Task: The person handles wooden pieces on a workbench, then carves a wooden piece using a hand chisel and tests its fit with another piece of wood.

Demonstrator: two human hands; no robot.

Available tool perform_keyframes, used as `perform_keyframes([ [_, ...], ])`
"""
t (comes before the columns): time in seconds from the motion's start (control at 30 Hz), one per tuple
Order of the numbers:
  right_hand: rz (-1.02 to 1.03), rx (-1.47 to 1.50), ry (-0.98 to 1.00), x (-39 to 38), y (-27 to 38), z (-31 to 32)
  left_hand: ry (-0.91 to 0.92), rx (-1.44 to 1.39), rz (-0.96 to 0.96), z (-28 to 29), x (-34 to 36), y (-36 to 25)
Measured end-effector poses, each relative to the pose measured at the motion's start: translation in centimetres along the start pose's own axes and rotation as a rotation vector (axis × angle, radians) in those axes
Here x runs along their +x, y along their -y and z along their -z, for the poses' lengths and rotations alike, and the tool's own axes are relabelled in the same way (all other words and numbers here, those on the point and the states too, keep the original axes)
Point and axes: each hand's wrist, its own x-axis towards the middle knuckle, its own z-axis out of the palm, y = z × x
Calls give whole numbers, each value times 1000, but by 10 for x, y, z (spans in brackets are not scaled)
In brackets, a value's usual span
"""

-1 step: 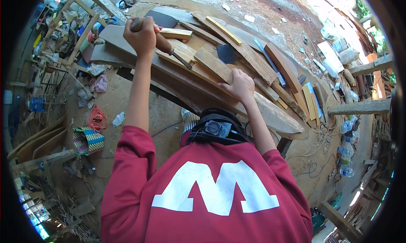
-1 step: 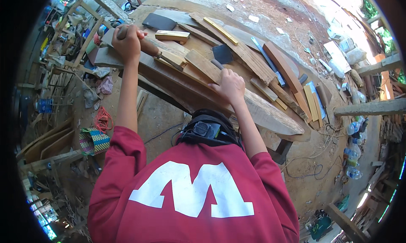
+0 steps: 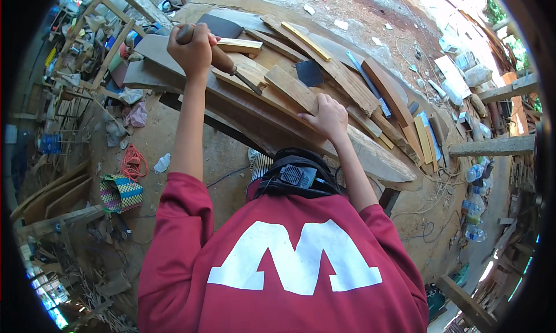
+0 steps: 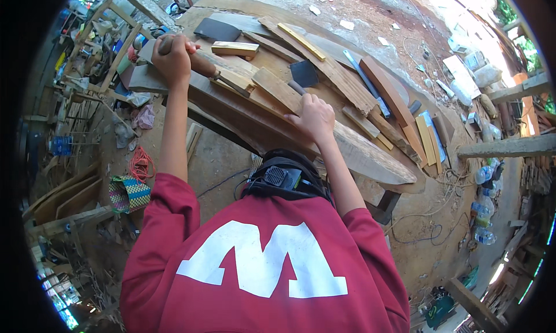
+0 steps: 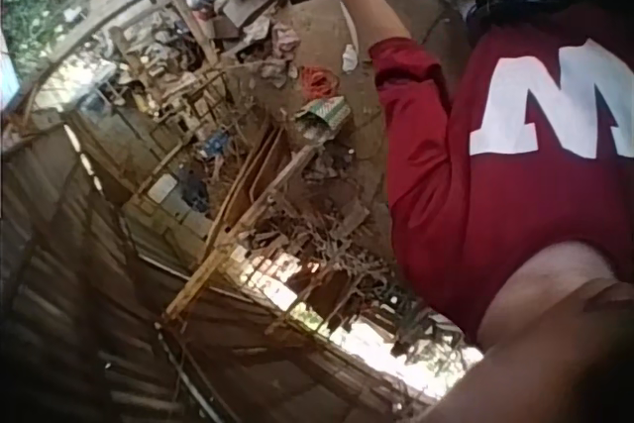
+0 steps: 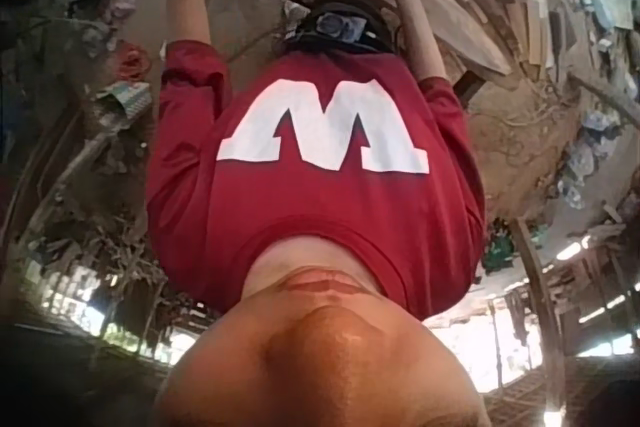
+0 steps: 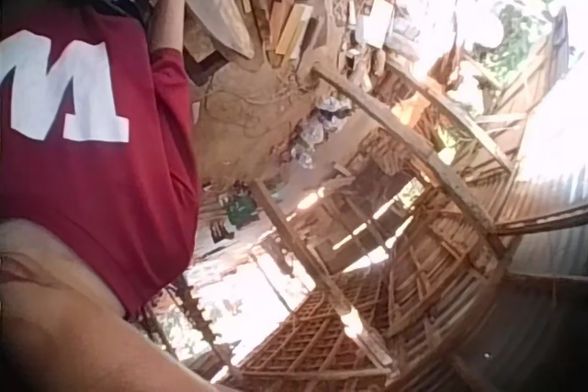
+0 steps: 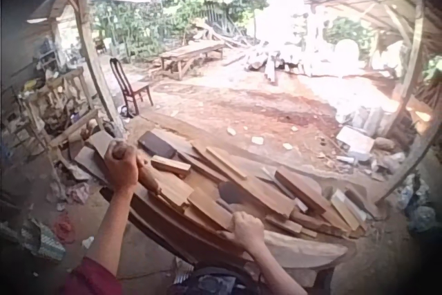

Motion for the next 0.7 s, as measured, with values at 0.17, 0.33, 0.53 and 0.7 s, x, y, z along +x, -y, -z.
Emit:
perform_keyframes([
  [0.17,28,24,-45,0,-1,-1,0,-23,11,3,3,4],
  [0.33,11,28,-5,1,-2,0,-30,-102,73,17,11,13],
  [0.53,6,41,28,1,-4,0,-148,-134,166,39,19,26],
  [0.7,23,50,-9,1,-3,-2,-158,-189,204,46,22,33],
])
